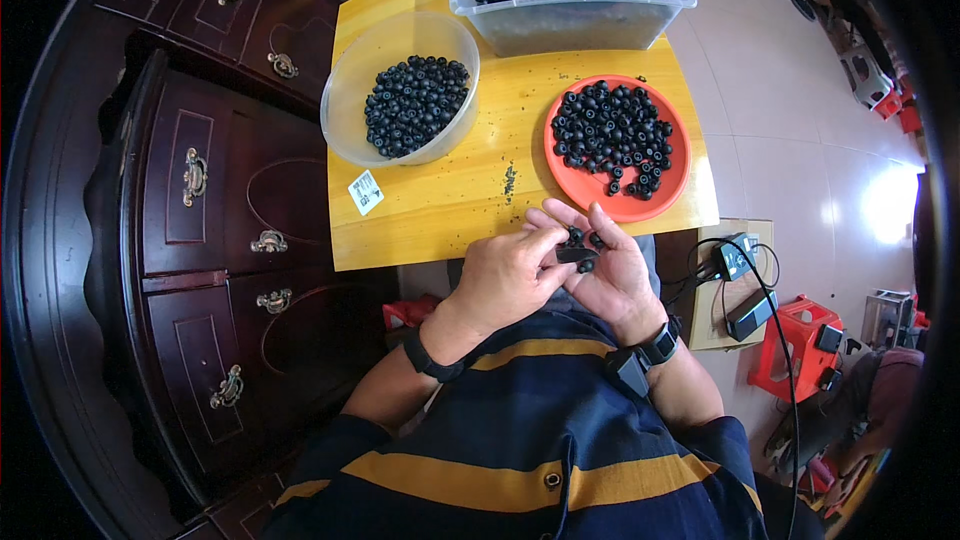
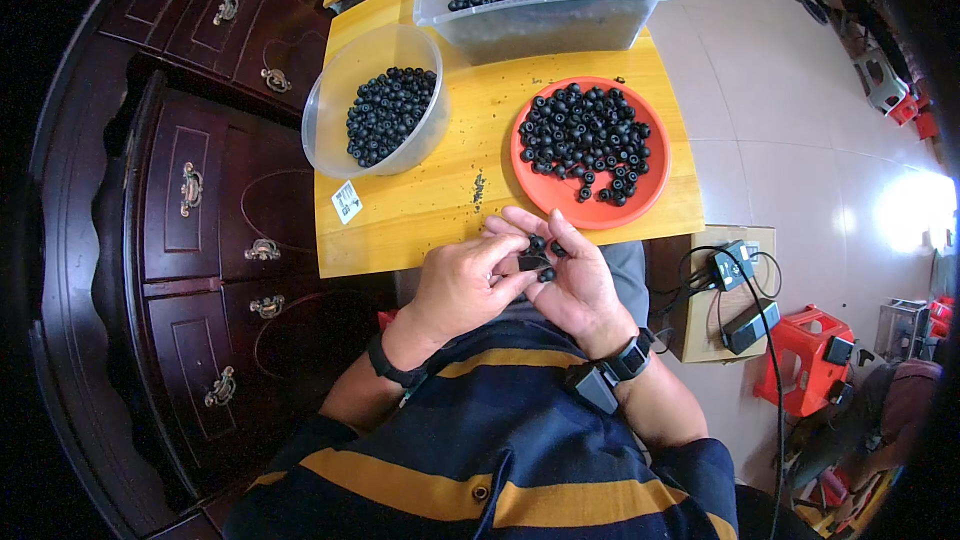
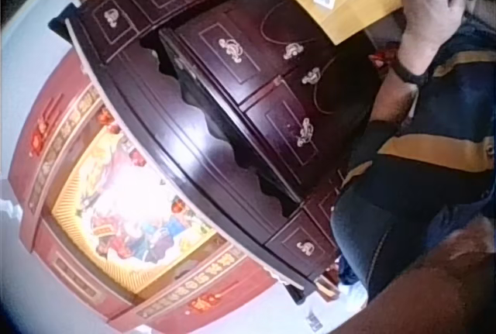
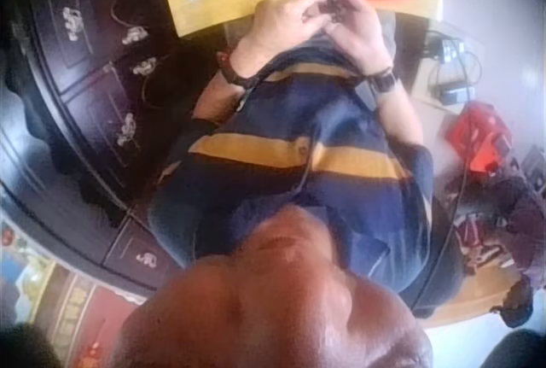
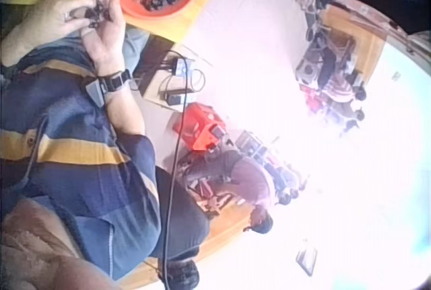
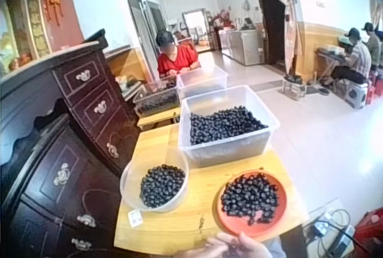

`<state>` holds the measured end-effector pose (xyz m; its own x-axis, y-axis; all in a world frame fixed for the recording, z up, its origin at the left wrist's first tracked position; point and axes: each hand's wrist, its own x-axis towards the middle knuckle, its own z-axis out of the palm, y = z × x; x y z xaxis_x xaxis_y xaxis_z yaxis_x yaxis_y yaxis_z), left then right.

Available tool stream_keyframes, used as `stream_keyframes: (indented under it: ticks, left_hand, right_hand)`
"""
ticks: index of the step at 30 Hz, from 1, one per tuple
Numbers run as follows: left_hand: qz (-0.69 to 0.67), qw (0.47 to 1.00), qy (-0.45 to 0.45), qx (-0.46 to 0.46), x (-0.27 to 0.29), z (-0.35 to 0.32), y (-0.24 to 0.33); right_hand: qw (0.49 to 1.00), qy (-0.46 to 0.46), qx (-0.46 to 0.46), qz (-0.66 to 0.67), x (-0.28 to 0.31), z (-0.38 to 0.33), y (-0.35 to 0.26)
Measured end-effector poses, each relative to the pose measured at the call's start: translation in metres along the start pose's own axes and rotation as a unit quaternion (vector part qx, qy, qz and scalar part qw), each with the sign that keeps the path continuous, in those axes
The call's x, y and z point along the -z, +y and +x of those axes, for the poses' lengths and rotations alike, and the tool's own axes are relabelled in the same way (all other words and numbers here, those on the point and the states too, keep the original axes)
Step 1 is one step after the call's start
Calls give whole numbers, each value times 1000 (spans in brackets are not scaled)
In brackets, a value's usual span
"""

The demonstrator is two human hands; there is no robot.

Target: The person is sorting and inspecting small dark berries (likely blueberries) on a table, moving them between containers.

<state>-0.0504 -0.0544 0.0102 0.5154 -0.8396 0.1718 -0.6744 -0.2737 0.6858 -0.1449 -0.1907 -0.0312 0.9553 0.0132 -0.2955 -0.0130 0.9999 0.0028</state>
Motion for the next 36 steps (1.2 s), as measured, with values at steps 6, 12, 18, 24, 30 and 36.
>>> stream_keyframes:
  ticks: [6, 12, 18, 24, 30, 36]
  left_hand:
    - [29, 999, 11, -11, -10, 0, -12]
    - [-212, 976, 40, 36, 4, 6, -8]
    - [-213, 972, -9, 94, 14, 5, -13]
    - [-344, 935, -1, 80, 6, 4, -16]
    - [-417, 898, -20, 138, 16, 7, -12]
    - [-259, 963, 8, 71, 17, 4, -18]
  right_hand:
    - [1000, 11, 15, -2, 5, 1, 0]
    - [997, 62, -14, -47, 10, -5, -7]
    - [983, 59, -13, -172, 1, -8, -2]
    - [988, 40, -36, -147, 4, -7, -2]
    - [997, -5, -39, -68, 7, -7, 0]
    - [998, 16, -31, -43, 5, -7, 0]
